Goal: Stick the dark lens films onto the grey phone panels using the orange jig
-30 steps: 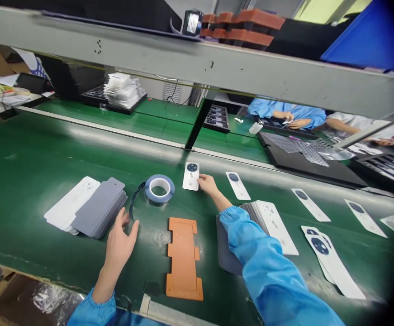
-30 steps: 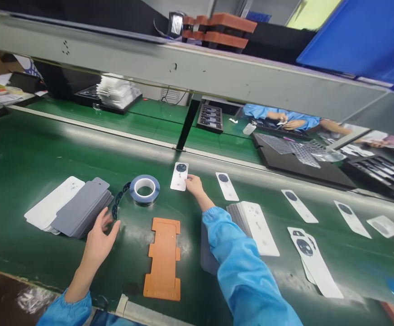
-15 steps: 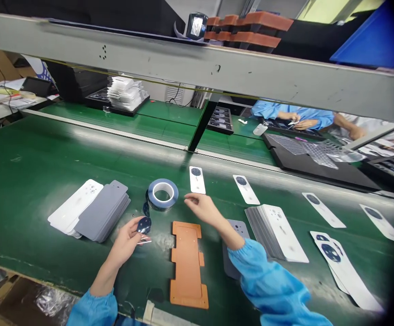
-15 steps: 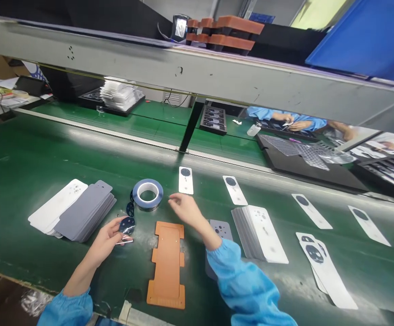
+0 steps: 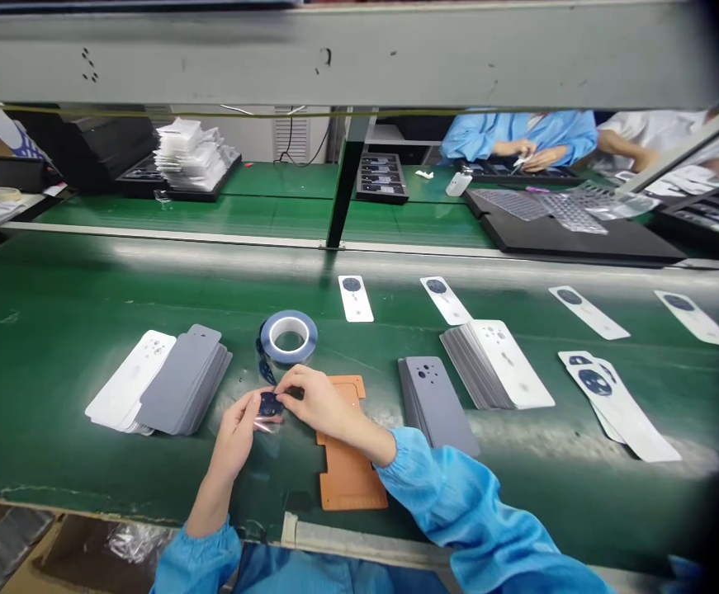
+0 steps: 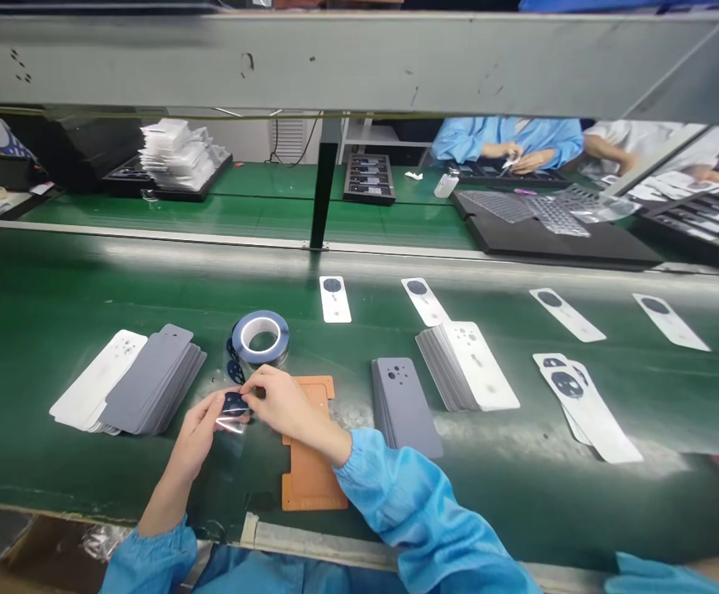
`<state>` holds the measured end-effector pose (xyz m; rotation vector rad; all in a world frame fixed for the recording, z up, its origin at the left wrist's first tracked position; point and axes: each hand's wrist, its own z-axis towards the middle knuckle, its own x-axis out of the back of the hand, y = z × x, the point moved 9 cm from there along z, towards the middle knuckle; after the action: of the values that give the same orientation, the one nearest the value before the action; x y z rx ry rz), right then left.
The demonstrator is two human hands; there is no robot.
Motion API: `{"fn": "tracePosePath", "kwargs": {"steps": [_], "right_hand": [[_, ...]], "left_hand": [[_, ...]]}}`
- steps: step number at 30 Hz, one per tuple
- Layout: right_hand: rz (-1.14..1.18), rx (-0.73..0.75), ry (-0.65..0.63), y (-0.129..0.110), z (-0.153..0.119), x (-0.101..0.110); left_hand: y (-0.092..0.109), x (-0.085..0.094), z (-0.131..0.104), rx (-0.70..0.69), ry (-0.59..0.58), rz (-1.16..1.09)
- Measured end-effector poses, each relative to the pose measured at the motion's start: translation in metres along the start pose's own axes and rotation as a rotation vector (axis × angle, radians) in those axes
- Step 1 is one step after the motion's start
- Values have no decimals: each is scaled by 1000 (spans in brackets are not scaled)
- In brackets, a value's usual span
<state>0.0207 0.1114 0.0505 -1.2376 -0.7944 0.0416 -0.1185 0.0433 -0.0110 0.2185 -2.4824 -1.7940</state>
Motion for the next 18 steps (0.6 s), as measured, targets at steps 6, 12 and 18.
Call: {"fn": "tracePosePath", "kwargs": {"steps": [6, 12, 18], "right_hand": [[223, -97, -51, 2, -37, 21], [423, -321, 28, 39, -77, 70], [197, -315, 37, 78, -92, 85]], "left_hand": [[15, 8, 0, -68, 76, 141], [49, 35, -18, -237, 417, 428], [79, -11, -44, -494, 400, 592]]}}
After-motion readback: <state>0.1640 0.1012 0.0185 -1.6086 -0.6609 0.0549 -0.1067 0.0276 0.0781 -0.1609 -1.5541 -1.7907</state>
